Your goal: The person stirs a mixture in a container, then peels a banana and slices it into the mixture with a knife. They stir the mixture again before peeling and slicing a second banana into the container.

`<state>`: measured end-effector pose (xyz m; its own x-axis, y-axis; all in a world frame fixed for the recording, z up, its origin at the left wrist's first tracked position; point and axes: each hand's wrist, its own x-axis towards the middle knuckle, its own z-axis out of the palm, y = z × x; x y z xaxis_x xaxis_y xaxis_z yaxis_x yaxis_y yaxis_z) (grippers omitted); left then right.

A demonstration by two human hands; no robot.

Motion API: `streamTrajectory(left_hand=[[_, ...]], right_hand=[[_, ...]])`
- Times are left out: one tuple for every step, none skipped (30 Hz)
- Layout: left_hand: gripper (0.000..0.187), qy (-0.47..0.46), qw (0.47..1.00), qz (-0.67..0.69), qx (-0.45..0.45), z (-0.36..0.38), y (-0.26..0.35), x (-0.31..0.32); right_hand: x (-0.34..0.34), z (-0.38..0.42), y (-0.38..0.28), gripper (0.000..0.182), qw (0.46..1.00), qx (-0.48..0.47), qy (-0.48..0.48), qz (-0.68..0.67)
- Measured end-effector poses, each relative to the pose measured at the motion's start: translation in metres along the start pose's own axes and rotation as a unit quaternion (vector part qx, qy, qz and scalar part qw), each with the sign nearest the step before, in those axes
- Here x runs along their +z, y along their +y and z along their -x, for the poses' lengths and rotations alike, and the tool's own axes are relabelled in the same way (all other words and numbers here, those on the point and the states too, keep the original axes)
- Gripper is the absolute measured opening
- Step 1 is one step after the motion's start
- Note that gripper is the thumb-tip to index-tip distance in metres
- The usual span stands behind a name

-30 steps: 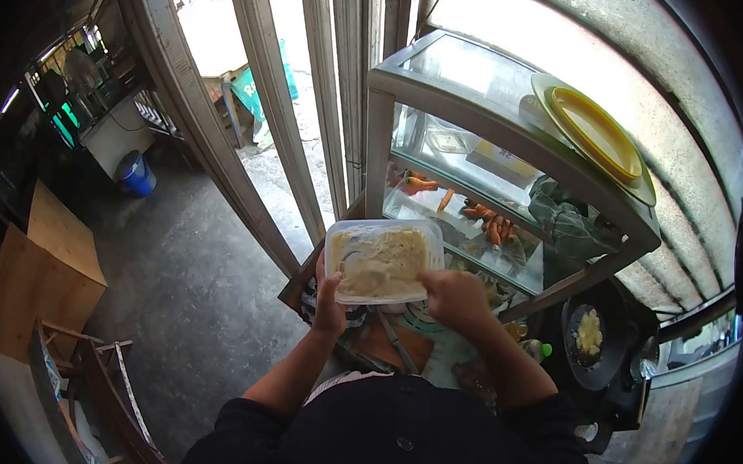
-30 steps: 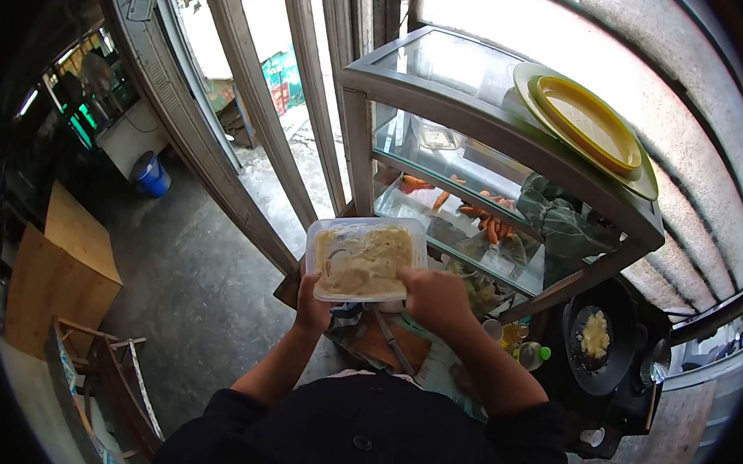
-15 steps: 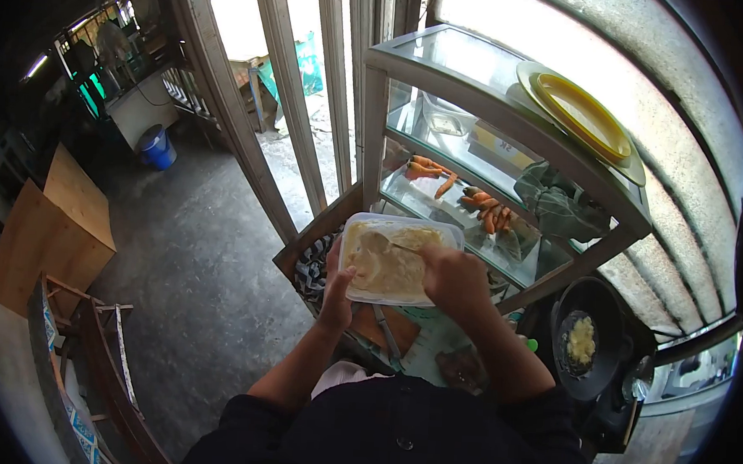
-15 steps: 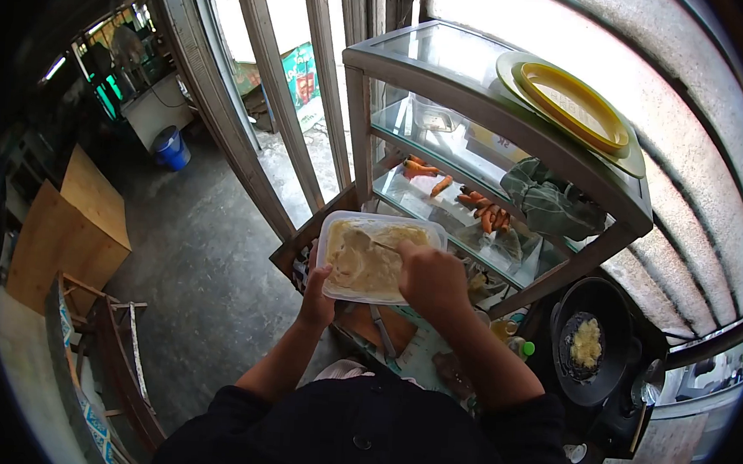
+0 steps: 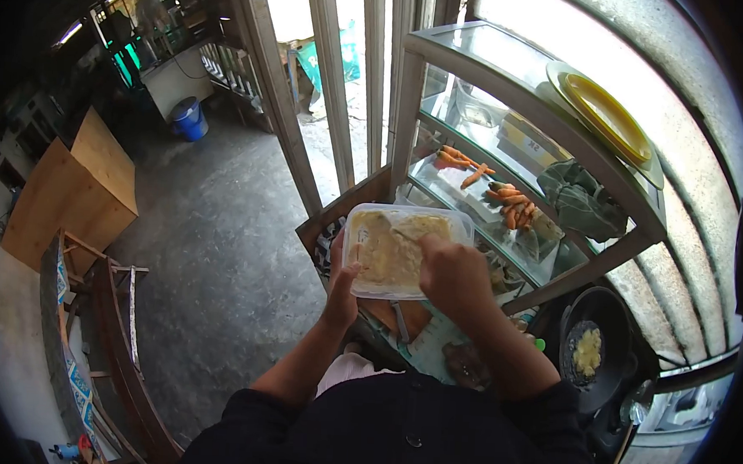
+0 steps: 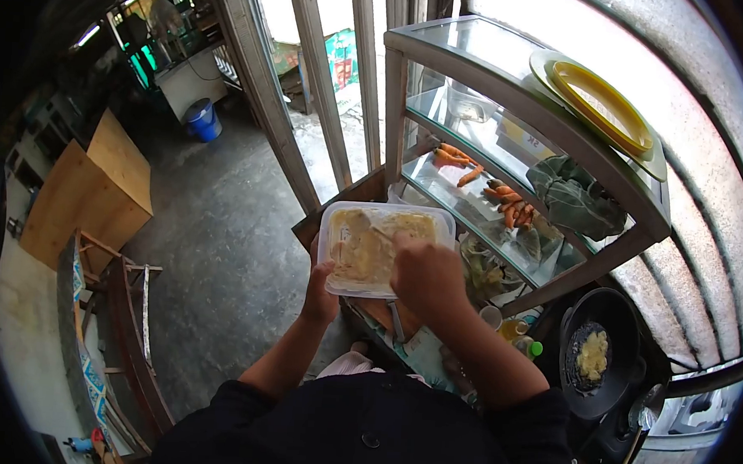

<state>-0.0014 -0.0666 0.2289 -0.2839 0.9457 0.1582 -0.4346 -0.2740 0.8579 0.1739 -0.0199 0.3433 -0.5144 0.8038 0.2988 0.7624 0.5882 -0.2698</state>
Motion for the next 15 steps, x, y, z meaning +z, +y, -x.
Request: streamTrajectory(left_hand=[[0.074,-0.001,1.000,0.013,-0.005,0.003,0.003,0.002],[0.074,0.001,1.000,0.012,-0.001,0.005,0.005,0.000],[0.074,0.002,1.000,0.019,-0.005,0.006,0.006,-0.002],[0.075,0.005,1.000,0.027,-0.010,0.008,0.008,-0.004],[0.075,0.007,1.000,0.027,-0.007,0.009,0.008,-0.009],[0.073,0.019,0.999,0.027,-0.004,0.009,0.009,-0.015],[0.072,0.031,0.999,0.027,-0.002,0.010,0.010,-0.020],[0.072,0.034,0.999,0.026,0.000,0.011,0.010,-0.025],[0.067,0.049,0.998,0.045,-0.005,0.012,0.013,-0.027],[0.062,0.064,0.996,0.064,-0.010,0.013,0.016,-0.028],[0.062,0.065,0.996,0.065,-0.008,0.015,0.019,-0.029],[0.062,0.065,0.996,0.065,-0.006,0.018,0.023,-0.030],[0.061,0.063,0.996,0.065,-0.003,0.019,0.027,-0.029],[0.061,0.063,0.996,0.065,-0.002,0.021,0.030,-0.027],[0.062,0.070,0.996,0.053,0.001,0.024,0.034,-0.024]], right_hand=[[0.003,0.000,-0.008,0.012,1.000,-0.012,-0.013,-0.009],[0.004,0.001,-0.015,0.012,1.000,-0.016,-0.012,-0.010],[0.005,0.003,-0.020,0.014,0.999,-0.041,-0.025,-0.016],[0.005,0.005,-0.024,0.017,0.997,-0.066,-0.039,-0.022],[0.006,0.009,-0.025,0.017,0.997,-0.070,-0.038,-0.022],[0.007,0.015,-0.023,0.019,0.991,-0.117,-0.050,-0.029],[0.007,0.019,-0.020,0.021,0.984,-0.162,-0.063,-0.036],[0.006,0.023,-0.016,0.021,0.984,-0.165,-0.064,-0.037],[0.004,0.026,-0.010,0.023,0.979,-0.194,-0.056,-0.025],[0.001,0.029,-0.003,0.024,0.974,-0.222,-0.048,-0.013],[-0.007,0.028,0.008,0.024,0.973,-0.225,-0.048,-0.012],[-0.017,0.024,0.020,0.024,0.982,-0.188,-0.035,0.002],[-0.023,0.021,0.026,0.023,0.988,-0.150,-0.021,0.018],[-0.022,0.021,0.025,0.023,0.988,-0.151,-0.021,0.018],[-0.019,0.021,0.024,0.025,0.994,-0.110,0.003,0.022]])
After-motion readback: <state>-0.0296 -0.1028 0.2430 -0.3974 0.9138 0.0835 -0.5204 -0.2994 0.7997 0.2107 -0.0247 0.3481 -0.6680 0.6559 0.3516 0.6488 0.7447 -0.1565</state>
